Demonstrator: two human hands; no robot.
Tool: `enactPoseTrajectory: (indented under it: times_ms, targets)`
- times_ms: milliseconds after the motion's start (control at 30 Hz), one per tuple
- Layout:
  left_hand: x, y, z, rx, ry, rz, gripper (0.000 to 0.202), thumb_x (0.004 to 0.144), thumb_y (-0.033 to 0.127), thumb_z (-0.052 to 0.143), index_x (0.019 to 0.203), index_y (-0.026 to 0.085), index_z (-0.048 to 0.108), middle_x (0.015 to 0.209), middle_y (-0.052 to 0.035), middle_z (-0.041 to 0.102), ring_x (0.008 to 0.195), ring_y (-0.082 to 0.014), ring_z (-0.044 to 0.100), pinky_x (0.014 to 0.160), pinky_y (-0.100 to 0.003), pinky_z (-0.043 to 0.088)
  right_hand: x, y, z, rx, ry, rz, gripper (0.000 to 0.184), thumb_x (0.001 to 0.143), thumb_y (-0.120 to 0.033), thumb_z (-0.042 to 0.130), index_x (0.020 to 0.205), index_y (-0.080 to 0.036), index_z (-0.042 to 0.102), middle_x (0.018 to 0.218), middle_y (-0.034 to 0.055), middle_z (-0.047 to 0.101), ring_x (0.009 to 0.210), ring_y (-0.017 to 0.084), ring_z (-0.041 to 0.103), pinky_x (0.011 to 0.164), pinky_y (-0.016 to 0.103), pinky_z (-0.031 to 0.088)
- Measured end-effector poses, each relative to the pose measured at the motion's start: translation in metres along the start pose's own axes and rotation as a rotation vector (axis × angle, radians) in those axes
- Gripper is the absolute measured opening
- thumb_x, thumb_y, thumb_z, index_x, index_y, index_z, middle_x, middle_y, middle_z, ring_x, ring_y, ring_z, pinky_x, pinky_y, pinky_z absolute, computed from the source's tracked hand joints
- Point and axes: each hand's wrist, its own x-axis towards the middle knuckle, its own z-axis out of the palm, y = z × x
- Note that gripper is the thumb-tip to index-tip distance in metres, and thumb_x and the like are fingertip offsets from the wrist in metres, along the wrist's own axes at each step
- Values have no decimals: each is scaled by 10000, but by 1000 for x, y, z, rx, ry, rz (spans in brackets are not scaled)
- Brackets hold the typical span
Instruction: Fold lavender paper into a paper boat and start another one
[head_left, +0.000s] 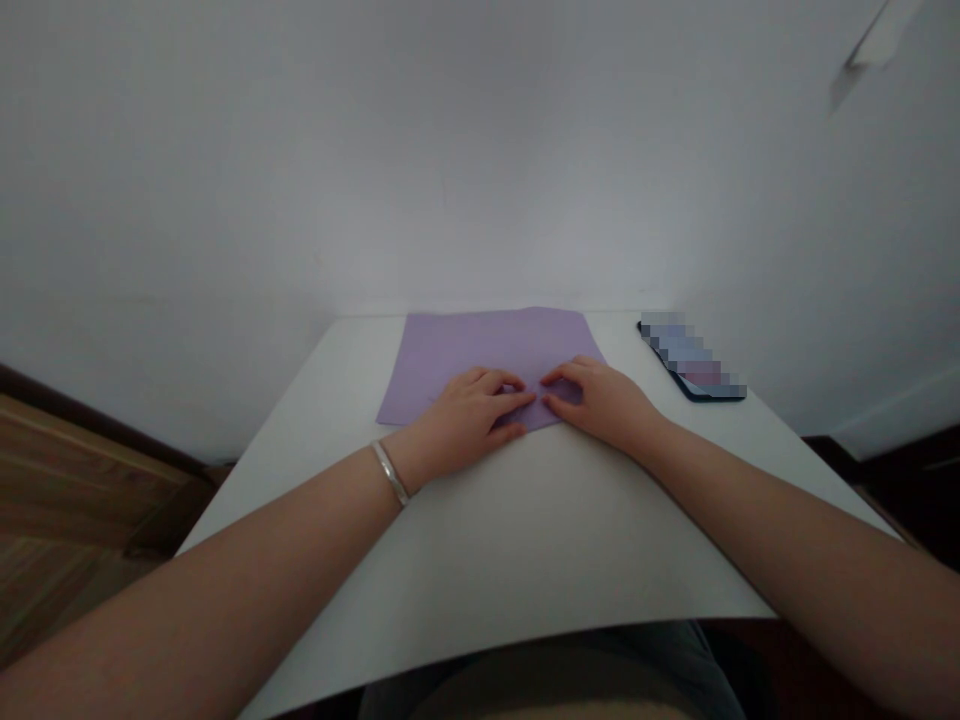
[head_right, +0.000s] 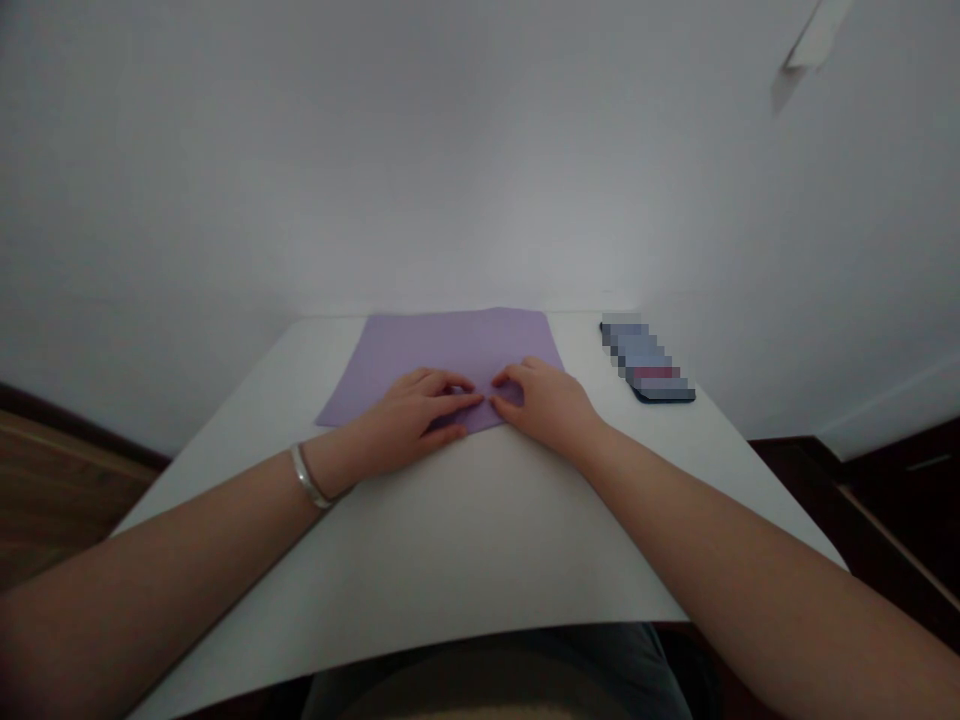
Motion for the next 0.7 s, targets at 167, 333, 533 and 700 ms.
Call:
enactPoseTrajectory:
  times_ms: [167, 333, 533, 700]
  targets:
    - [-1, 1, -1, 37, -22, 19, 422, 932, 388, 472, 1328, 252, 527, 1321, -72, 534, 1187, -244, 462, 1029, -423, 351, 0, 1, 0, 7, 10, -5, 269, 826, -373, 591, 1038, -232, 678, 1028, 54, 666, 944, 213, 625, 852, 343, 473]
    - [-2, 2, -1, 84, -49, 25, 451, 956, 396, 408, 1374, 240, 478, 1365, -71, 504, 1212, -254, 430, 1050, -431, 325, 0, 0, 0, 4, 6, -7, 270, 834, -373, 579, 1040, -229, 679, 1026, 58, 667, 948, 215, 626, 862, 347, 470]
    - [-2, 1, -2, 103, -80, 0, 478, 949, 445, 412, 1404, 302, 435, 1423, -45, 462, 1246, -274, 399, 1070, -460, 285, -3, -1, -1, -24, 0, -13, 319, 851, -393, 553, 1098, -229, 670, 1033, 67, 649, 935, 220, 625, 842, 350, 478]
    - [-1, 2, -3, 107, -98, -30, 478, 949, 442, 413, 1405, 303, 432, 1435, -45, 449, 1268, -282, 393, 1067, -460, 295, -5, -1, -3, -74, 65, -93, 338, 859, -361, 545, 1107, -180, 685, 1041, 103, 626, 906, 218, 612, 827, 350, 480]
